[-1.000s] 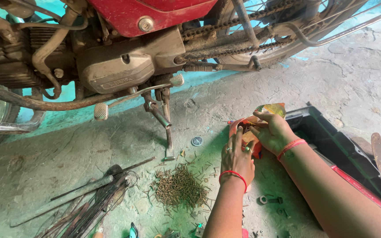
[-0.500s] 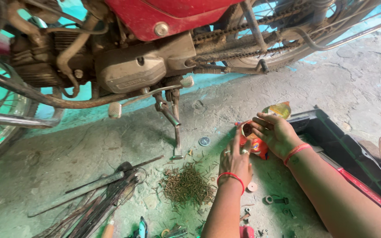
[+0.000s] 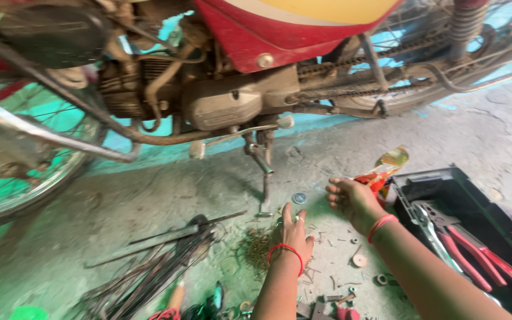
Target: The person sits on the floor and sorts a pile of small metal nails by hand. They pick up handfuls of nails, separate them, and place them into a red and yellow plastic bag. The task is repetitive and involves handling small hardware items.
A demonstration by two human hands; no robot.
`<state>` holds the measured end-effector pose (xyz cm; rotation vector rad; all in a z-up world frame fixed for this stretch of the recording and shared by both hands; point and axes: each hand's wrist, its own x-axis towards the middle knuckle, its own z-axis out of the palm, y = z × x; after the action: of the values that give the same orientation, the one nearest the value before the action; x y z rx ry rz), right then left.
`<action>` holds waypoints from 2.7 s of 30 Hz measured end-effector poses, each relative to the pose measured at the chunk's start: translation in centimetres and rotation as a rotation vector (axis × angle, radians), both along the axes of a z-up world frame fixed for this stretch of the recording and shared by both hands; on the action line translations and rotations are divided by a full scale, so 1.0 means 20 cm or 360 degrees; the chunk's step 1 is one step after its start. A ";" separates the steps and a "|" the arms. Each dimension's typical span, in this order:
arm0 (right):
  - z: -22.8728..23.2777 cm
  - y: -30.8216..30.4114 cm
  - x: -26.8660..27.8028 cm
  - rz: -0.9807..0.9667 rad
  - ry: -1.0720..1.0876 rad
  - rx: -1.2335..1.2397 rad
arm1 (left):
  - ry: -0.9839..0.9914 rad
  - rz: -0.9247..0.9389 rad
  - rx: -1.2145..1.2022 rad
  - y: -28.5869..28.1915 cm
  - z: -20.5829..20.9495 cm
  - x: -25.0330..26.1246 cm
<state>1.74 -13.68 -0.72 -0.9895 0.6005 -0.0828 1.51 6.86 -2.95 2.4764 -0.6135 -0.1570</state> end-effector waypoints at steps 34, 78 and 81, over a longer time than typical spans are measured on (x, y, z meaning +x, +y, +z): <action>0.75 0.99 -0.39 0.0605 -0.0033 -0.1045 | -0.0183 0.0290 -0.0245 0.91 0.66 -0.32; -0.50 0.58 -0.15 0.0978 -0.0100 -0.2292 | 0.0358 0.0098 0.0687 0.79 -0.20 -0.23; -0.53 0.50 -0.19 0.1074 0.0053 -0.2314 | 0.0344 0.0006 0.0790 0.76 -0.21 -0.28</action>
<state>-2.13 -3.60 -11.26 -2.5582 0.1149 0.1281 -4.03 22.05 -7.11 2.8755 -0.5235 -0.6348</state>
